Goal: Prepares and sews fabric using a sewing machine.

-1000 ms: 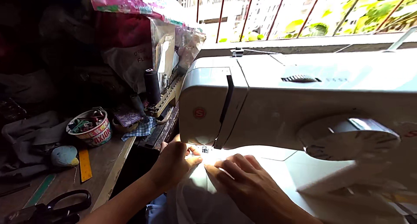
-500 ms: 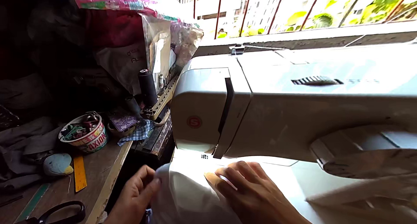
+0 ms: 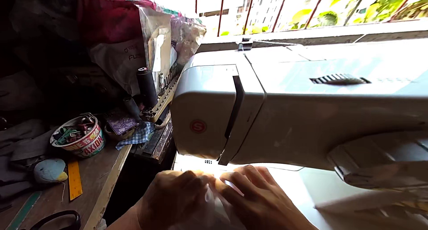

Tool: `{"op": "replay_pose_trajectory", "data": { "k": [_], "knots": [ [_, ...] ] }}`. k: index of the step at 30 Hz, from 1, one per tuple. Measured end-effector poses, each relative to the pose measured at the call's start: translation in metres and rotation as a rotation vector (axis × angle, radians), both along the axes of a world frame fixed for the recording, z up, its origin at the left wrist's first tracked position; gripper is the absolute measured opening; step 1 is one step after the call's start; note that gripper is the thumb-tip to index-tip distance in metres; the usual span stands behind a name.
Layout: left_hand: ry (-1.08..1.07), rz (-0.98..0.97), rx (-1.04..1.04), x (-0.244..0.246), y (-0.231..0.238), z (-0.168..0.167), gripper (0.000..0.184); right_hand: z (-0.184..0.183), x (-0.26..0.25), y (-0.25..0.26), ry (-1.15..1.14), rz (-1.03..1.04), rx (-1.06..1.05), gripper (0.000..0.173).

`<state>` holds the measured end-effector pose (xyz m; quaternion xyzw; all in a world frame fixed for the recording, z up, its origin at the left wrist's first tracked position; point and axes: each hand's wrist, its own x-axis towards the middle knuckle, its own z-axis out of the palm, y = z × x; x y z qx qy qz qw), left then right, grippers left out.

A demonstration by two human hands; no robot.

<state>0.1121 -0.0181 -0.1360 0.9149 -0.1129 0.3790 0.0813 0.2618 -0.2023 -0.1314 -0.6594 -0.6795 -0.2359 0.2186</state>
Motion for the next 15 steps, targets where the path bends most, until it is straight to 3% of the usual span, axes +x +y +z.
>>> {"op": "replay_pose_trajectory", "data": {
  "k": [10,15],
  "knots": [
    [-0.014,0.103,-0.028,0.002,0.0,-0.005,0.027,-0.004,-0.002,0.001,0.033,0.013,0.033,0.025],
    [0.178,0.076,-0.088,0.0,-0.009,0.013,0.021,0.013,0.0,-0.021,0.066,0.079,0.089,0.021]
  ]
}}
